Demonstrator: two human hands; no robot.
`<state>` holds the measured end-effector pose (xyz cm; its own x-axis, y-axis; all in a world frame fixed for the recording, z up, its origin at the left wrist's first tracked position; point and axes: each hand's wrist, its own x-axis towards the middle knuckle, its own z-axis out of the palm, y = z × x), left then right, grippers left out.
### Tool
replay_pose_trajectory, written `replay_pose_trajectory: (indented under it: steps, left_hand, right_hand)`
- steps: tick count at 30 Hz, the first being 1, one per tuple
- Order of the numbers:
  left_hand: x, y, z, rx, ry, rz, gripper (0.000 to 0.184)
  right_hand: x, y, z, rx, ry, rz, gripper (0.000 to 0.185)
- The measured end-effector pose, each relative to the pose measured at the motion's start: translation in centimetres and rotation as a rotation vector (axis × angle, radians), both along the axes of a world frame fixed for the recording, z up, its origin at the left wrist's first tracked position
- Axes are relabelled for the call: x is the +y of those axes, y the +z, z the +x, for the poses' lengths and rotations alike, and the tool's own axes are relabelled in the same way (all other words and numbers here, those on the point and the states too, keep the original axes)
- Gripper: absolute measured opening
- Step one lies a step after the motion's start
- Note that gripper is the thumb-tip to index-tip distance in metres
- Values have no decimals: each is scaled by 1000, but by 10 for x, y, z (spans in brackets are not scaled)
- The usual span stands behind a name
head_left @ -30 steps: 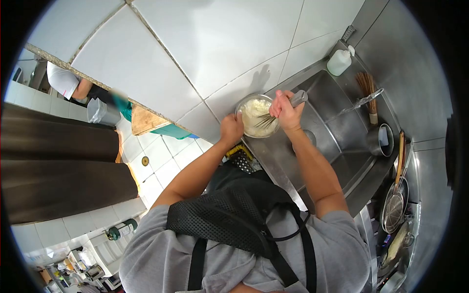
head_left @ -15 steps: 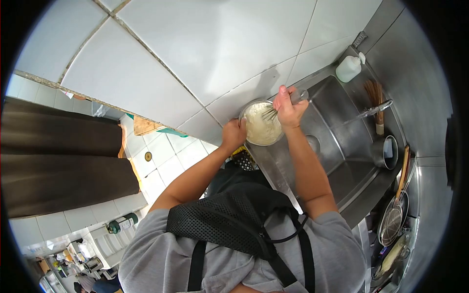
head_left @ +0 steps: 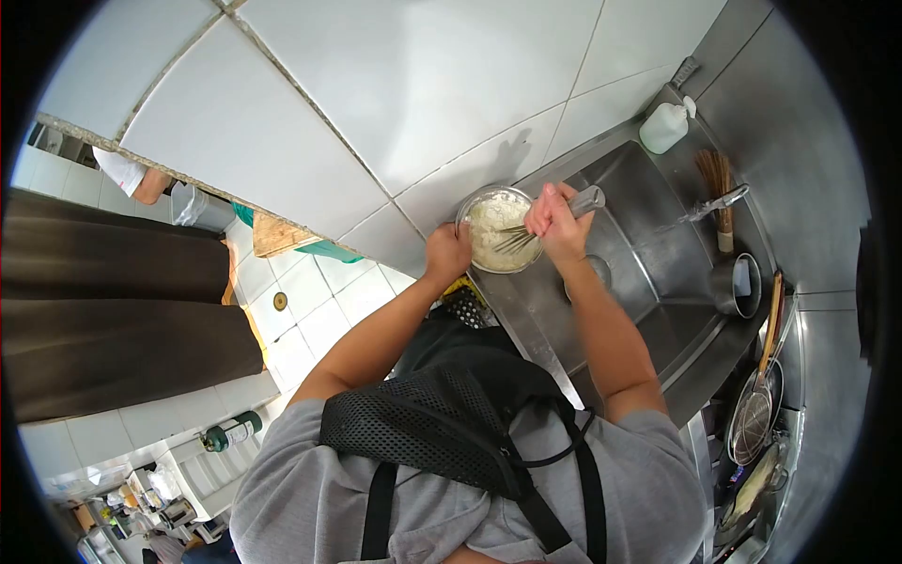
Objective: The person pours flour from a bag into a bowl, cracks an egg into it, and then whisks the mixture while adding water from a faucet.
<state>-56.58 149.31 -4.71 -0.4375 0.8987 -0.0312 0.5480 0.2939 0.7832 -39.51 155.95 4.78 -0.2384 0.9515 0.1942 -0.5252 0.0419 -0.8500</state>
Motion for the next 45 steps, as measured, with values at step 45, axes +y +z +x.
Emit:
replay_pose_trajectory:
  steps: [45]
  left_hand:
    - [0, -4, 2, 36, -6, 43, 41]
  right_hand:
    - [17, -15, -15, 181, -143, -1, 38]
